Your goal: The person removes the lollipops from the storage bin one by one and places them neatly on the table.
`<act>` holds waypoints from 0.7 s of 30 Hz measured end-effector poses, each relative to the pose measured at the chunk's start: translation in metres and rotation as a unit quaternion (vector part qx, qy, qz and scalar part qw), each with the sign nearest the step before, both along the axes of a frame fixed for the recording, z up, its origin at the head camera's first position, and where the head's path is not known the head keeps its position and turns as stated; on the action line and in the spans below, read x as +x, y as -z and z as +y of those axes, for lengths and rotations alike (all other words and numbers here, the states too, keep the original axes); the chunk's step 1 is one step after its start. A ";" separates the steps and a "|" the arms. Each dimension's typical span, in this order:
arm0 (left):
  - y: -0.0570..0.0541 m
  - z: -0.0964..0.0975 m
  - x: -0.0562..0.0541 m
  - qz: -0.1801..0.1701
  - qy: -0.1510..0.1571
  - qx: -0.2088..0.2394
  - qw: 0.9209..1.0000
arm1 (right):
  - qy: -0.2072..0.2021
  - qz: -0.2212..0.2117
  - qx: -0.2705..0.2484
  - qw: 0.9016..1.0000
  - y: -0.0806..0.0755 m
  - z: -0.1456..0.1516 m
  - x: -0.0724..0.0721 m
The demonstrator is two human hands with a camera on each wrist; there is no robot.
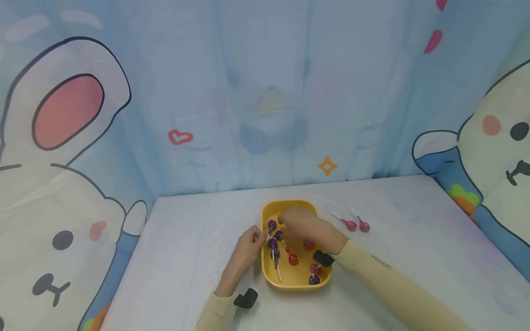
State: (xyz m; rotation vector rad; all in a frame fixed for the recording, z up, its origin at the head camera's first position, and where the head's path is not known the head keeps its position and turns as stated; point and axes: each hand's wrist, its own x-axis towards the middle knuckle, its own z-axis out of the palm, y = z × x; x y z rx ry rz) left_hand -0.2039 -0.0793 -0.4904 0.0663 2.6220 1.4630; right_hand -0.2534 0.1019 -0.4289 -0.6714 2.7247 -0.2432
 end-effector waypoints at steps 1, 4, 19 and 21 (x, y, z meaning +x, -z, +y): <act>0.000 0.000 0.000 0.000 0.000 0.000 1.000 | -0.003 0.000 0.002 1.000 0.001 -0.001 0.000; 0.001 0.000 0.000 0.005 0.001 -0.002 1.000 | -0.010 -0.004 0.013 1.000 0.005 -0.004 0.000; 0.002 -0.002 -0.002 0.022 0.010 0.003 1.000 | -0.033 0.042 0.048 0.997 0.018 -0.014 -0.001; 0.002 -0.002 -0.002 0.019 0.011 0.006 1.000 | -0.033 0.045 0.052 0.997 0.018 -0.015 -0.001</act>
